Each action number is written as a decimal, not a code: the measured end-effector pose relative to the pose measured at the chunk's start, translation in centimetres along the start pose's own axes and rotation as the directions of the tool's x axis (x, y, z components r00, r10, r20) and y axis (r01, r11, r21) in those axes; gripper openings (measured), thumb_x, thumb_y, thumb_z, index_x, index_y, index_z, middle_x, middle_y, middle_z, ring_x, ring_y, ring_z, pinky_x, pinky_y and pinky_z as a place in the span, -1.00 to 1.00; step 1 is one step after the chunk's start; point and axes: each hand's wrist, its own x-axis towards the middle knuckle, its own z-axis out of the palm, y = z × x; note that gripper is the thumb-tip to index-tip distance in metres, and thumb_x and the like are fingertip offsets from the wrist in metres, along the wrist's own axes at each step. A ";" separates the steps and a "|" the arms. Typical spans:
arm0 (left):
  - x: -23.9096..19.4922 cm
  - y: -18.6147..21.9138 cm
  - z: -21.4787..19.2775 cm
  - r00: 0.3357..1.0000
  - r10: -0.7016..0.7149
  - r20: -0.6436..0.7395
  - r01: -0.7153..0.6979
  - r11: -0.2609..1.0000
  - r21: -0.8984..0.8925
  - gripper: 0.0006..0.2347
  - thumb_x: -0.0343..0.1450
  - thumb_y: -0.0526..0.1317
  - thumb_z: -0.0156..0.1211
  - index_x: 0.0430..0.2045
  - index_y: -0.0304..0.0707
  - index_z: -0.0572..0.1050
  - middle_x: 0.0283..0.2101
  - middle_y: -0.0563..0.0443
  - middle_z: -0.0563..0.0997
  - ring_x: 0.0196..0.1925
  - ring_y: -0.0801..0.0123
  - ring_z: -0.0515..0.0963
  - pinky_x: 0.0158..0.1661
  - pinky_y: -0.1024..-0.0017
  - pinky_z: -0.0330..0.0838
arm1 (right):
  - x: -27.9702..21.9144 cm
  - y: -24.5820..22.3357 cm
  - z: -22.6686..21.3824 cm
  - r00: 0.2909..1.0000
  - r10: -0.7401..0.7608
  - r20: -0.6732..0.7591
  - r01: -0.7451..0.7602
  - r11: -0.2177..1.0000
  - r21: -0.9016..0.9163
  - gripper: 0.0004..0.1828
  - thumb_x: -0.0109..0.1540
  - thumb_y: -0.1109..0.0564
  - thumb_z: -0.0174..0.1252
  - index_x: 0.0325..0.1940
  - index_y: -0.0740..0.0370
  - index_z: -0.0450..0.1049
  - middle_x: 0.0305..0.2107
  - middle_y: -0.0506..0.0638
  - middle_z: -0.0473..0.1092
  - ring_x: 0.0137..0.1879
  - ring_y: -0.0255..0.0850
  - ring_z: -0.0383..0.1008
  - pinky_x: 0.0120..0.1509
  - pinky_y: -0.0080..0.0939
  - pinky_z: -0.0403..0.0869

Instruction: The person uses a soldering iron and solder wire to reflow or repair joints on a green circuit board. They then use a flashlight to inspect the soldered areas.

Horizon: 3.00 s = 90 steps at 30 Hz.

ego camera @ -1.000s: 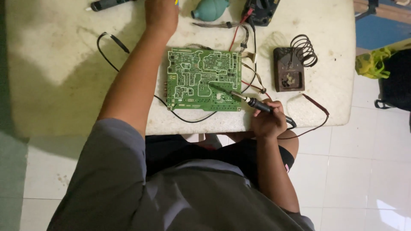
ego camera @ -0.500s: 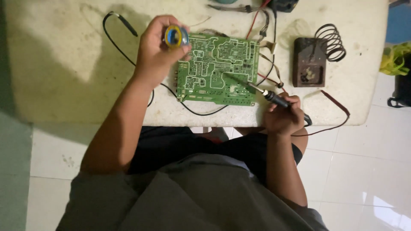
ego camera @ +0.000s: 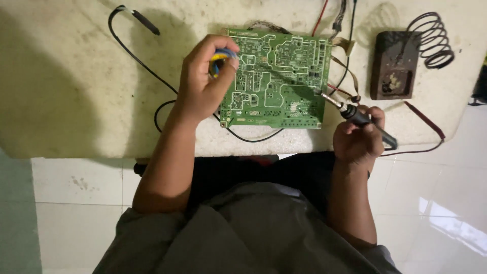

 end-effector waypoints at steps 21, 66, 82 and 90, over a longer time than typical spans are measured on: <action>0.6 -0.9 -0.4 0.981 0.190 0.043 -0.194 0.972 0.129 -0.87 0.54 -0.33 0.01 -0.38 -0.44 0.45 -0.38 -0.18 0.50 -0.40 0.18 0.47 -0.34 0.31 0.33 | 4.1 3.9 9.2 0.880 -0.336 0.337 0.436 0.851 -0.291 -0.83 0.16 0.26 0.21 -0.18 0.21 0.42 -0.29 0.10 0.33 -0.20 -0.17 0.52 -0.12 -0.30 0.65; 1.0 -1.6 0.3 0.959 0.258 0.121 -0.276 0.944 0.182 -0.82 0.53 -0.37 0.01 -0.41 -0.54 0.52 -0.39 -0.27 0.54 -0.38 0.10 0.55 -0.35 0.30 0.43 | 4.2 3.9 9.8 0.862 -0.298 0.411 0.457 0.807 -0.373 -0.84 0.14 0.29 0.19 -0.25 0.23 0.35 -0.34 0.16 0.35 -0.48 -0.10 0.47 -0.45 -0.25 0.58; 0.9 -1.8 0.3 0.957 0.255 0.137 -0.279 0.941 0.190 -0.87 0.50 -0.41 0.04 -0.41 -0.52 0.52 -0.38 -0.27 0.54 -0.38 0.11 0.54 -0.35 0.30 0.42 | 4.1 3.7 10.0 0.850 -0.278 0.448 0.480 0.759 -0.440 -0.83 0.18 0.24 0.24 -0.24 0.21 0.36 -0.32 0.15 0.36 -0.47 -0.10 0.48 -0.45 -0.25 0.57; 1.0 -1.7 0.3 0.956 0.259 0.136 -0.281 0.941 0.188 -0.83 0.53 -0.38 0.02 -0.41 -0.53 0.52 -0.39 -0.26 0.54 -0.38 0.11 0.55 -0.36 0.32 0.43 | 4.1 3.6 10.0 0.856 -0.265 0.443 0.461 0.781 -0.422 -0.84 0.17 0.27 0.24 -0.25 0.22 0.37 -0.32 0.15 0.37 -0.44 -0.07 0.51 -0.40 -0.24 0.63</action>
